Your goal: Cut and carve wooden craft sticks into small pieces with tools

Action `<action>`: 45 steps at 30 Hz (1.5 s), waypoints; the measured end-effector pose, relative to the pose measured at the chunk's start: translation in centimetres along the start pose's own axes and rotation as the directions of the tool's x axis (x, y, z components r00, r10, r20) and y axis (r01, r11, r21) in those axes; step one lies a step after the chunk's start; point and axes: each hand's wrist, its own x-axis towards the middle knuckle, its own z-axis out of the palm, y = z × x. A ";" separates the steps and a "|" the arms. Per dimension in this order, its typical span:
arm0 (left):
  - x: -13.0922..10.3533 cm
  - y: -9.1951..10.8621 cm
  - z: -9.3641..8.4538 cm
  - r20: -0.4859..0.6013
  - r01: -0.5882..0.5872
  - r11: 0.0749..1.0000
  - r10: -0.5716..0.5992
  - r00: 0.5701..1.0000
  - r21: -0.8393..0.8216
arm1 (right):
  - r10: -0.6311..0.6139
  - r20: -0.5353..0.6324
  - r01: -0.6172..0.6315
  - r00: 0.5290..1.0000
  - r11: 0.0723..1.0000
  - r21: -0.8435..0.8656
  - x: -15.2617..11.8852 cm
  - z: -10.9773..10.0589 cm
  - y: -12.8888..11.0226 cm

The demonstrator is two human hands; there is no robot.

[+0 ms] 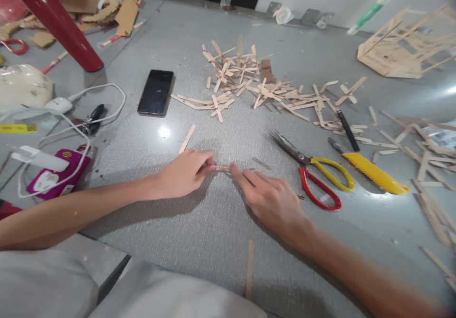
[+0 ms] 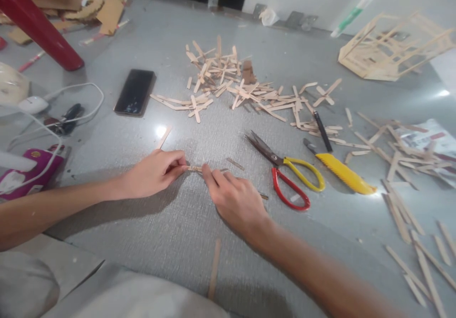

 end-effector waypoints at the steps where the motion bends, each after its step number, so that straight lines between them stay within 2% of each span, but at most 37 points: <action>1: 0.0 0.0 0.0 -0.002 -0.002 1.000 0.002 1.000 0.007 | 0.001 0.008 -0.001 1.000 1.000 0.002 0.1 0.0 0.0; 6: 0.0 -0.1 0.1 -0.013 -0.039 0.999 0.039 0.999 0.025 | -0.004 0.007 0.004 1.000 1.000 0.002 0.3 -0.2 -0.2; 11: -0.1 -0.1 0.0 -0.016 -0.057 0.998 0.057 0.998 0.038 | -0.014 -0.048 0.011 0.999 0.998 -0.056 0.3 -0.1 -0.4; 15: -0.2 0.1 0.1 -0.011 -0.065 0.997 0.066 0.998 0.041 | -0.005 -0.067 0.006 0.998 1.000 0.028 0.4 0.5 -0.4; 18: -0.3 0.4 0.2 -0.058 -0.072 0.996 0.076 0.995 0.057 | 0.048 -0.150 -0.038 0.988 0.997 0.070 0.4 1.1 -0.4; 22: -0.6 0.8 0.5 -0.183 -0.093 0.995 0.095 0.978 0.023 | 0.134 -0.309 -0.107 0.942 0.989 0.101 0.3 1.5 -0.3; 24: -0.8 1.0 0.7 -0.238 -0.119 0.993 0.120 0.964 0.018 | 0.120 -0.355 -0.109 0.927 0.993 0.053 0.3 1.3 -0.3; 27: -1.4 1.2 1.1 -0.309 -0.168 0.985 0.171 0.935 0.038 | 0.013 -0.416 -0.071 0.909 0.990 -0.125 0.2 0.3 -0.2; 29: -1.6 1.4 1.1 -0.383 -0.178 0.982 0.191 0.904 0.070 | -0.048 -0.431 -0.061 0.901 0.970 -0.234 0.2 -0.5 -0.1; 31: -1.8 1.5 1.0 -0.457 -0.162 0.983 0.183 0.870 0.086 | -0.055 -0.441 -0.079 0.896 0.957 -0.278 0.0 -1.3 0.1; 33: -1.8 1.7 0.6 -0.529 -0.160 0.983 0.182 0.829 0.088 | -0.001 -0.464 -0.113 0.886 0.969 -0.219 -0.1 -2.0 0.1; 35: -2.0 2.1 0.2 -0.572 -0.195 0.975 0.221 0.790 0.108 | 0.145 -0.472 -0.165 0.869 0.986 -0.002 -0.1 -2.6 0.1; 36: -2.2 2.3 0.0 -0.587 -0.216 0.968 0.249 0.770 0.127 | 0.254 -0.442 -0.198 0.860 0.965 0.169 -0.1 -3.0 0.1; 37: -2.3 2.5 -0.2 -0.596 -0.238 0.960 0.280 0.753 0.149 | 0.373 -0.381 -0.234 0.846 0.902 0.363 0.0 -3.4 0.1; 39: -2.7 2.9 -0.4 -0.586 -0.275 0.944 0.328 0.741 0.181 | 0.565 -0.194 -0.291 0.802 0.652 0.700 0.4 -4.3 0.2; 40: -2.9 3.1 -0.5 -0.579 -0.292 0.937 0.347 0.738 0.189 | 0.616 -0.098 -0.299 0.782 0.508 0.807 0.5 -4.7 0.2; 42: -3.0 3.2 -0.6 -0.571 -0.351 0.915 0.400 0.717 0.201 | 0.647 0.059 -0.307 0.760 0.278 0.910 0.8 -5.5 0.3; 43: -3.0 3.2 -0.6 -0.573 -0.382 0.902 0.424 0.701 0.200 | 0.648 0.118 -0.318 0.752 0.200 0.927 0.9 -5.8 0.4; 45: -3.0 3.1 -0.5 -0.579 -0.436 0.882 0.453 0.678 0.180 | 0.649 0.195 -0.344 0.735 0.110 0.932 1.0 -6.2 0.5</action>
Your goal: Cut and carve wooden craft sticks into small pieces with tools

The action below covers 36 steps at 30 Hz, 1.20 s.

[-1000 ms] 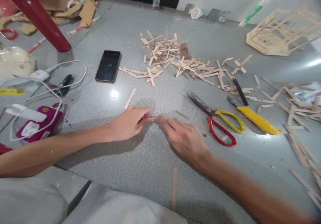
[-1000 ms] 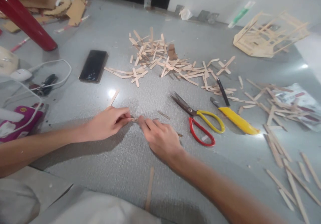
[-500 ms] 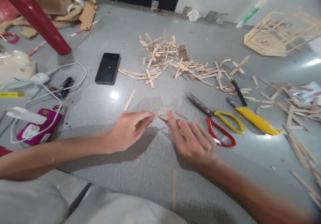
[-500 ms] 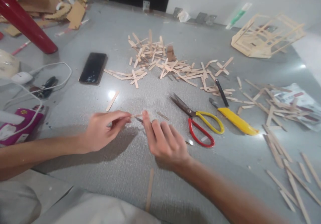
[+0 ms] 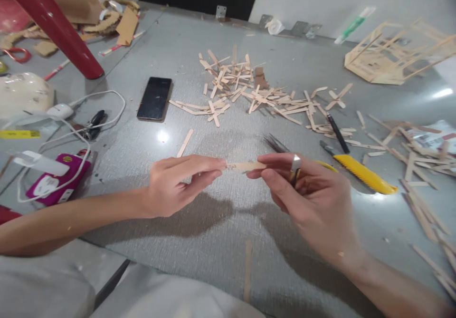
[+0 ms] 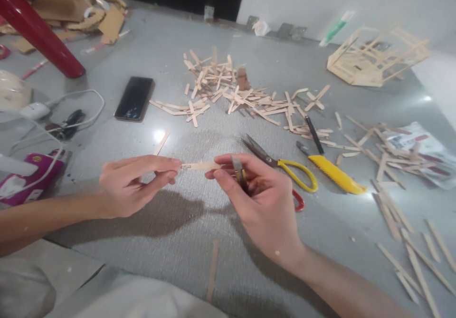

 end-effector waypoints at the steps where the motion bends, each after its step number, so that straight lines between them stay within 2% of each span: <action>1: 0.0 -0.1 0.1 -0.003 -0.002 1.000 0.002 1.000 -0.025 | 0.022 -0.008 -0.022 1.000 1.000 0.009 0.0 0.0 -0.1; 11: -0.1 0.4 0.4 -0.003 0.119 0.980 -0.121 0.993 -0.159 | 0.019 -0.028 -0.019 0.999 1.000 -0.004 -0.2 -0.1 -0.2; 14: -0.1 0.3 0.6 0.132 0.261 0.900 -0.229 0.964 -0.349 | 0.006 -0.015 -0.006 1.000 0.999 -0.044 -0.1 -0.1 -0.1; 15: -0.1 0.2 0.6 0.201 0.331 0.854 -0.271 0.941 -0.400 | -0.003 0.001 0.004 1.000 0.997 -0.075 0.0 -0.1 0.1; 17: 0.1 -0.2 0.8 0.329 0.488 0.758 -0.371 0.868 -0.433 | -0.060 0.032 0.065 0.998 0.981 -0.184 0.2 -0.1 0.7; 19: 0.3 -1.0 1.1 0.421 0.619 0.677 -0.465 0.779 -0.398 | -0.207 0.044 0.208 0.977 0.904 -0.374 0.5 0.0 1.9; 20: 0.4 -1.4 1.3 0.459 0.668 0.648 -0.499 0.735 -0.365 | -0.306 0.059 0.295 0.950 0.821 -0.489 0.5 0.1 2.6; 22: 0.5 -2.3 1.7 0.526 0.714 0.643 -0.520 0.673 -0.278 | -0.492 0.157 0.451 0.856 0.564 -0.692 0.6 0.4 4.1; 24: 0.5 -3.0 1.9 0.574 0.711 0.678 -0.513 0.638 -0.184 | -0.581 0.331 0.567 0.744 0.286 -0.773 0.4 0.8 5.4; 26: 0.5 -3.3 2.0 0.588 0.681 0.724 -0.505 0.631 -0.110 | -0.590 0.443 0.623 0.675 0.133 -0.771 0.1 1.1 6.2; 27: 0.5 -3.3 2.0 0.585 0.663 0.743 -0.501 0.638 -0.086 | -0.588 0.472 0.638 0.657 0.099 -0.764 0.0 1.3 6.3; 30: 0.5 -3.1 1.9 0.579 0.628 0.776 -0.486 0.655 -0.059 | -0.580 0.504 0.657 0.639 0.071 -0.751 -0.1 1.6 6.3; 36: 0.3 -3.0 2.0 0.573 0.626 0.779 -0.492 0.655 -0.047 | -0.562 0.517 0.665 0.646 0.082 -0.742 -0.1 1.4 6.2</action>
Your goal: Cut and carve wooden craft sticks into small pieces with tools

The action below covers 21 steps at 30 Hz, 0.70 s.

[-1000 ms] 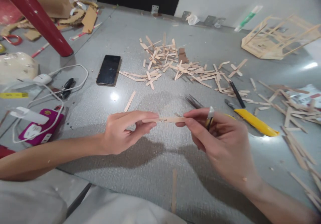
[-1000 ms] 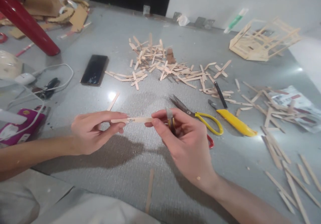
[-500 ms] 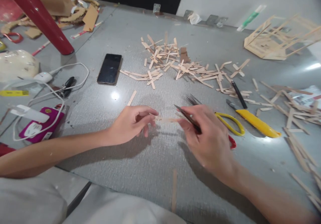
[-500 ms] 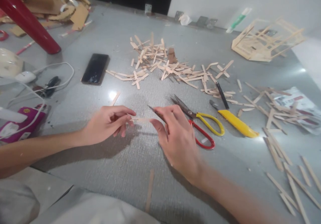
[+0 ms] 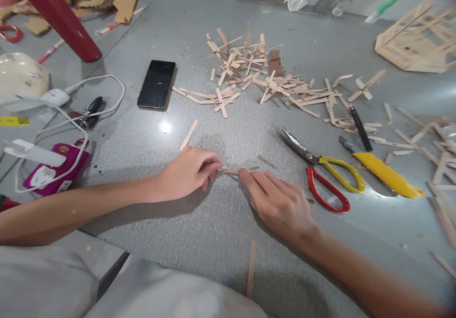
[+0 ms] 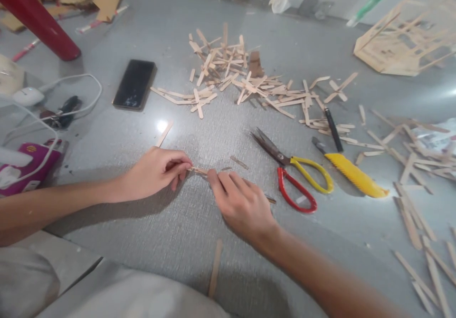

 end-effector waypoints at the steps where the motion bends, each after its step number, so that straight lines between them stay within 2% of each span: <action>1: 0.0 0.0 0.0 -0.001 0.003 1.000 -0.003 1.000 -0.004 | -0.001 0.004 0.001 1.000 1.000 0.000 -0.1 0.0 0.0; 21: 0.1 -0.2 0.1 0.005 -0.027 1.000 0.027 1.000 0.010 | -0.010 0.047 0.013 0.999 0.998 -0.065 0.1 -0.5 -0.1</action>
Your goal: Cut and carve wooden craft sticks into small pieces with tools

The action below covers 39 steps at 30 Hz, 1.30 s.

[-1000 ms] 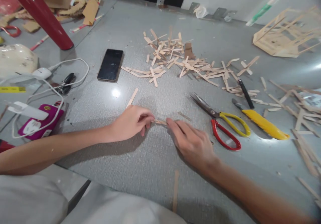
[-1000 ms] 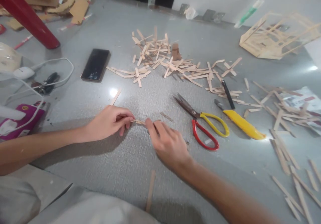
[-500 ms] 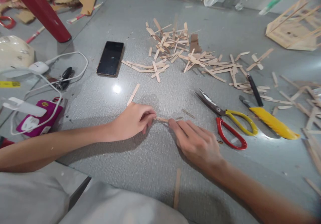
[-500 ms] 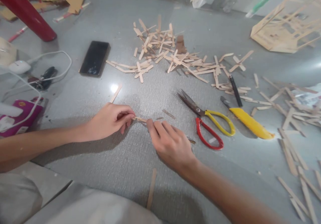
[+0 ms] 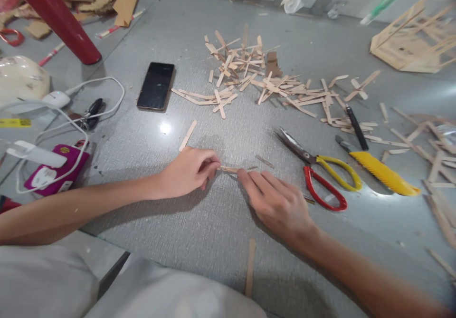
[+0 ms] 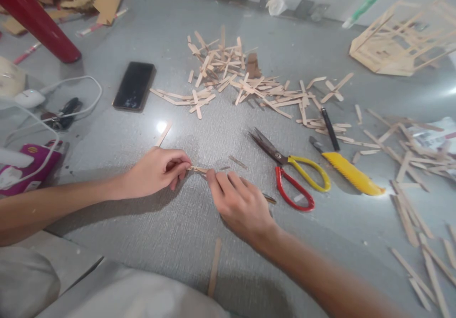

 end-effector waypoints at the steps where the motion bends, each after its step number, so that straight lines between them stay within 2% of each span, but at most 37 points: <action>1: 0.0 -0.1 0.0 0.002 -0.013 1.000 0.013 1.000 0.005 | -0.007 -0.006 0.007 1.000 1.000 -0.009 0.0 0.0 0.0; 8: 0.0 -0.6 0.4 -0.011 -0.082 0.996 0.083 0.997 0.047 | -0.046 -0.007 0.046 0.999 0.998 -0.044 0.2 0.0 0.0; 12: 0.0 -0.7 0.5 -0.021 -0.120 0.992 0.121 0.992 0.047 | -0.028 0.007 0.028 1.000 1.000 0.003 0.4 -0.1 0.0; 18: 0.0 -0.6 0.5 -0.036 -0.135 0.988 0.138 0.990 0.077 | -0.035 0.004 0.035 0.999 0.998 -0.046 1.1 -0.5 -0.6; 21: 0.0 -0.5 0.5 -0.036 -0.134 0.987 0.138 0.990 0.089 | -0.009 0.046 0.011 0.999 0.999 -0.038 1.2 -0.6 -1.2; 28: 0.2 -0.5 0.6 -0.050 -0.140 0.986 0.144 0.988 0.092 | -0.074 0.037 0.082 0.997 0.952 -0.296 1.3 -0.3 -1.8; 34: 0.1 -0.4 0.6 -0.028 -0.109 0.993 0.111 0.993 0.054 | -0.039 0.028 0.043 0.999 0.988 -0.149 1.4 0.0 -1.5; 39: 0.1 0.0 0.9 -0.098 -0.045 0.997 0.050 0.994 0.055 | -0.006 0.012 0.007 1.000 0.996 -0.087 1.4 0.0 -1.3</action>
